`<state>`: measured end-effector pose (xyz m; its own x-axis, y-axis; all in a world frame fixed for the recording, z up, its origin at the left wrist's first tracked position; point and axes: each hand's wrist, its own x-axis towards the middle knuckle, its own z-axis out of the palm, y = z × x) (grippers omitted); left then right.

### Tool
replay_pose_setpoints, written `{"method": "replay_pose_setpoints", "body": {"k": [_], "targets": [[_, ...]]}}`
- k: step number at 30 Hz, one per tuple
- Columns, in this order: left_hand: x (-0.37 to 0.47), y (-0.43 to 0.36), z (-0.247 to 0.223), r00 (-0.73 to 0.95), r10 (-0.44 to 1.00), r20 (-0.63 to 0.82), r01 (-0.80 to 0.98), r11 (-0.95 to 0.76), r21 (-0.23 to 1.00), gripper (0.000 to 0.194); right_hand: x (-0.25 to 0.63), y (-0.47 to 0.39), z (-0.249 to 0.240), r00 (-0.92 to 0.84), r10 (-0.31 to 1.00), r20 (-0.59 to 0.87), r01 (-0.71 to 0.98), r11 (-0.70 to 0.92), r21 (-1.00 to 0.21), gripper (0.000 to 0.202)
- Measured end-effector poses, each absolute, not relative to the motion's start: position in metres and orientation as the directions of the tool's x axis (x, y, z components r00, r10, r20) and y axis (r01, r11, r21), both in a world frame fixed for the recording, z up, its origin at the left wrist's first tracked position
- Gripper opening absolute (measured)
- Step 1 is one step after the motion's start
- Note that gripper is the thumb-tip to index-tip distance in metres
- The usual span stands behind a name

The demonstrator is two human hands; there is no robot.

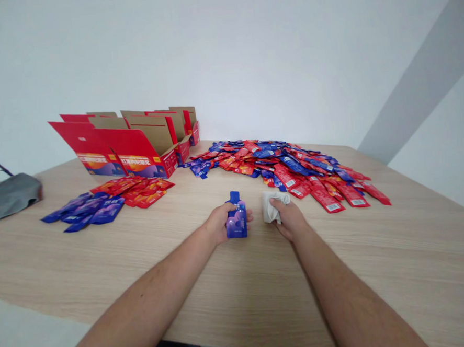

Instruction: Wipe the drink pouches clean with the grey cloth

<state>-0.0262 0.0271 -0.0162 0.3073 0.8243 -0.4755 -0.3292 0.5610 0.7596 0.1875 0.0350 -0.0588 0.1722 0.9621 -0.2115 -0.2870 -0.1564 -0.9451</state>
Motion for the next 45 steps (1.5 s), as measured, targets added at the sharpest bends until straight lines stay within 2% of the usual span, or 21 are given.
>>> {"method": "replay_pose_setpoints", "body": {"k": [9, 13, 15, 20, 24, 28, 31, 33, 35, 39, 43, 45], "targets": [[-0.029, 0.024, -0.020, 0.385, 0.783, -0.489, -0.389, 0.618, 0.684, 0.025, 0.190, 0.026, -0.059, 0.162, 0.975, -0.150, -0.247, -0.107, -0.963, 0.033], [-0.031, 0.023, -0.019, 0.429, 0.759, -0.489, -0.392, 0.645, 0.656, 0.032, 0.185, 0.021, -0.057, 0.193, 0.978, -0.080, -0.193, -0.042, -0.980, 0.053], [-0.031, 0.022, -0.018, 0.447, 0.758, -0.475, -0.411, 0.645, 0.644, 0.034, 0.183, 0.019, -0.056, 0.213, 0.976, -0.039, -0.131, -0.011, -0.991, 0.055], [-0.030, 0.020, -0.016, 0.488, 0.744, -0.456, -0.434, 0.660, 0.613, 0.052, 0.185, 0.013, -0.046, 0.275, 0.954, 0.123, 0.148, 0.085, -0.985, 0.042], [-0.030, 0.020, -0.015, 0.507, 0.731, -0.456, -0.435, 0.674, 0.597, 0.062, 0.186, 0.001, -0.023, 0.229, 0.934, 0.274, 0.389, 0.170, -0.905, 0.031], [-0.025, 0.018, -0.014, 0.514, 0.719, -0.468, -0.432, 0.688, 0.583, 0.064, 0.175, -0.019, -0.009, 0.101, 0.916, 0.389, 0.513, 0.287, -0.809, 0.025], [-0.018, 0.012, -0.014, 0.521, 0.713, -0.468, -0.442, 0.695, 0.567, 0.068, 0.162, -0.032, -0.014, -0.160, 0.854, 0.494, 0.602, 0.481, -0.637, 0.038], [-0.013, 0.007, -0.014, 0.483, 0.731, -0.482, -0.446, 0.679, 0.584, 0.068, 0.155, -0.035, -0.020, -0.333, 0.806, 0.490, 0.623, 0.578, -0.527, 0.048], [-0.010, 0.003, -0.015, 0.438, 0.751, -0.494, -0.423, 0.657, 0.624, 0.067, 0.152, -0.033, -0.024, -0.362, 0.813, 0.456, 0.660, 0.570, -0.490, 0.049], [-0.009, 0.000, -0.016, 0.390, 0.755, -0.528, -0.370, 0.653, 0.661, 0.063, 0.153, -0.032, -0.022, -0.255, 0.865, 0.431, 0.723, 0.467, -0.509, 0.044], [-0.008, 0.000, -0.014, 0.365, 0.780, -0.508, -0.406, 0.625, 0.667, 0.064, 0.153, -0.037, -0.020, -0.445, 0.830, 0.335, 0.670, 0.557, -0.490, 0.051], [-0.008, -0.001, -0.012, 0.391, 0.769, -0.507, -0.402, 0.638, 0.657, 0.067, 0.153, -0.038, -0.020, -0.416, 0.846, 0.334, 0.684, 0.533, -0.498, 0.048]]}}
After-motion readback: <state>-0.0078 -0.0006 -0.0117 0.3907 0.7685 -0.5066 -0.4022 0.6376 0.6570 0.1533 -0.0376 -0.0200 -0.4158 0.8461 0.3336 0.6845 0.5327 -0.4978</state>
